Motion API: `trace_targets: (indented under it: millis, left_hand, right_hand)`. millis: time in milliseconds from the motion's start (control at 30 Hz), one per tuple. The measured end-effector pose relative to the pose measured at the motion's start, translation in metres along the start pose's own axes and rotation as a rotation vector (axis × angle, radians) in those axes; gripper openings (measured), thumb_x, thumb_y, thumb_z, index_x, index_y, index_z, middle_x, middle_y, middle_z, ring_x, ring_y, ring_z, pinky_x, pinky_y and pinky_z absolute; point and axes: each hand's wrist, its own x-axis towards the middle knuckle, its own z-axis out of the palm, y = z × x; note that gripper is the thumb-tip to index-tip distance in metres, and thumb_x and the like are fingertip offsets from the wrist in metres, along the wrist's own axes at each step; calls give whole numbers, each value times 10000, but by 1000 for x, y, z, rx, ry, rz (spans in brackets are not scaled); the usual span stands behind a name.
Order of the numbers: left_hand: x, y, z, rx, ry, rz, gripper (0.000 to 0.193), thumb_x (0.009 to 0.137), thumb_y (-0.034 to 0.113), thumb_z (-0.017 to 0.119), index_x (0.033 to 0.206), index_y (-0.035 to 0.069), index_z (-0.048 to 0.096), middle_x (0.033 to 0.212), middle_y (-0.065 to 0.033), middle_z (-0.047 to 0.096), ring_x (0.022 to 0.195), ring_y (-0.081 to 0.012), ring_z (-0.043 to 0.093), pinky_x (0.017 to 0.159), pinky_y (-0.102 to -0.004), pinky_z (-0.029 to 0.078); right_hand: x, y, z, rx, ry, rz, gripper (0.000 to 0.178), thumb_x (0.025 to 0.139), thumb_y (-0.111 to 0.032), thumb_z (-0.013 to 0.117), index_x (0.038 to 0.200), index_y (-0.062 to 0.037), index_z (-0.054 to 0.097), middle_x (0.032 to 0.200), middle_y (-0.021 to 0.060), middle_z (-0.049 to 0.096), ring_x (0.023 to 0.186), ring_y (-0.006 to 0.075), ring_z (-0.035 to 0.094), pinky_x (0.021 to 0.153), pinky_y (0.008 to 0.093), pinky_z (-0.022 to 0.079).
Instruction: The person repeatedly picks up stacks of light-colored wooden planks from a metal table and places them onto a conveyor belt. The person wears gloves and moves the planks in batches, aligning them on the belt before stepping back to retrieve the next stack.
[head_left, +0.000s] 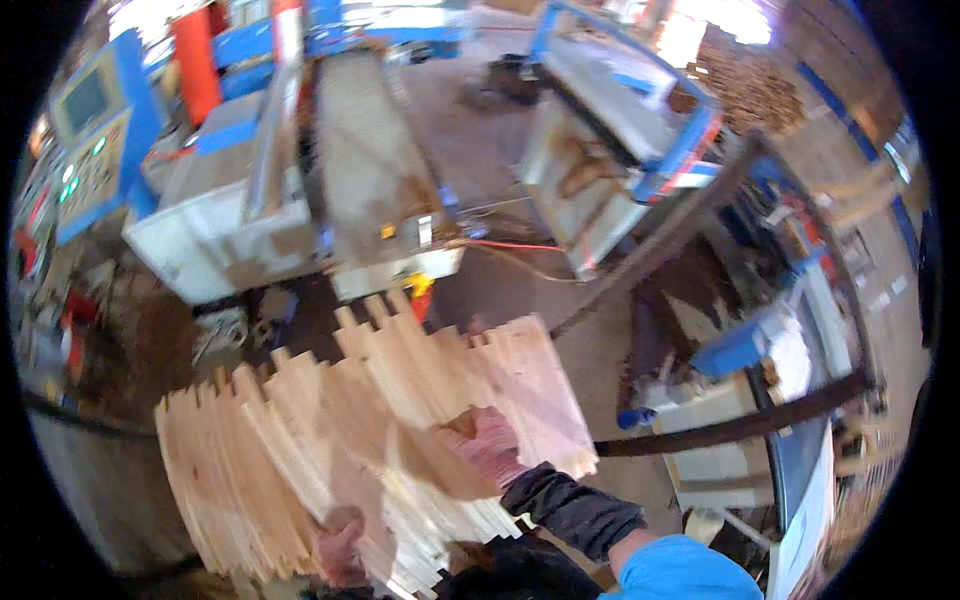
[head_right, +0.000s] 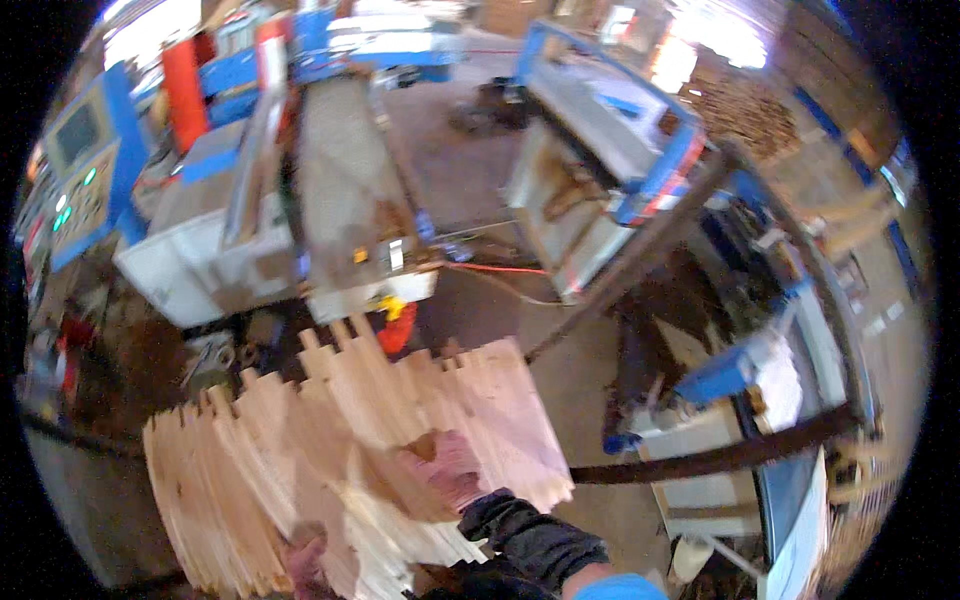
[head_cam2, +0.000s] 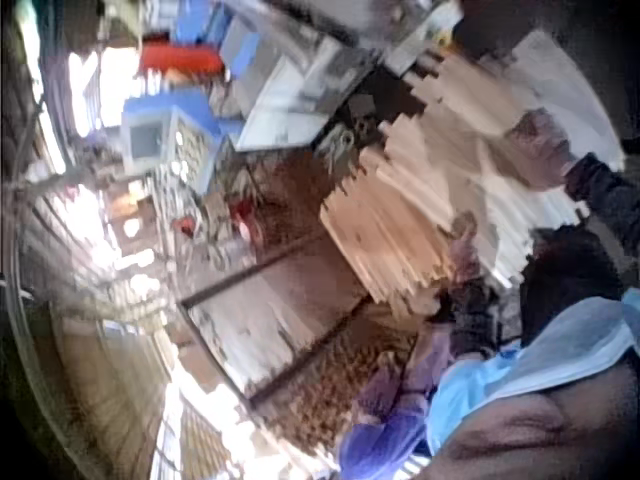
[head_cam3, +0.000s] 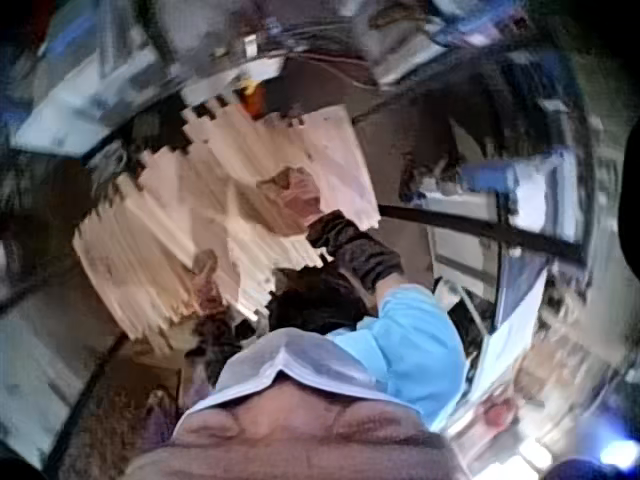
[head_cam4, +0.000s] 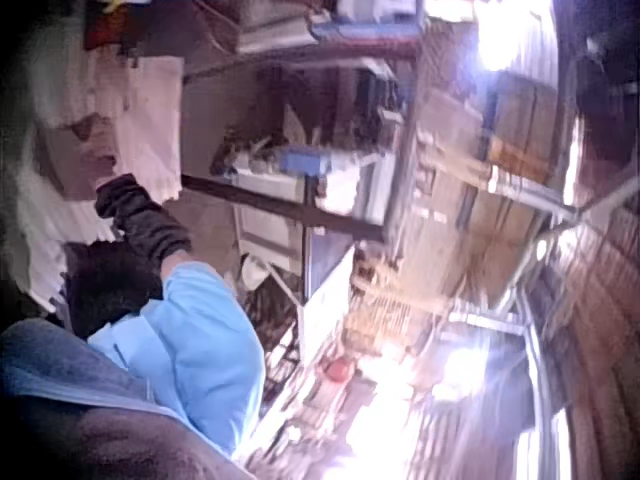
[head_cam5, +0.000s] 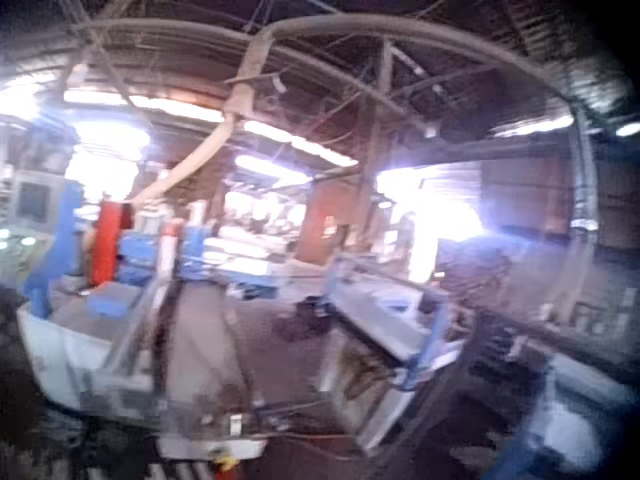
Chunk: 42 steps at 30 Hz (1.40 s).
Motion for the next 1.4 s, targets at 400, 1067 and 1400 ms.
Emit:
trace_targets:
  millis: [400,1067,1400]
  left_hand:
    - [-54,88,58,228,-1,495,704,1071,411,645,1690,158,424,1175,-141,777,1067,-261,712,996,-516,594]
    - [-447,107,499,1102,-827,275,746,892,195,820,1565,89,514,991,-178,762,877,-356,727,769,-527,609]
    - [-498,-102,715,637,-1690,942,328,910,222,774,1156,16,709,1176,-167,668,1089,-293,645,978,-521,533]
  right_hand:
    - [-207,-47,-185,127,471,52,912,831,-551,905,1519,-37,598,1129,155,691,1079,292,673,932,426,566]
    - [-658,181,-362,553,1293,374,913,841,-569,858,1509,-5,596,1332,183,614,1297,339,601,1144,436,491]
    - [-824,322,-400,479,1549,950,903,846,-618,837,1479,-12,622,1338,159,620,1299,321,609,1127,428,508]
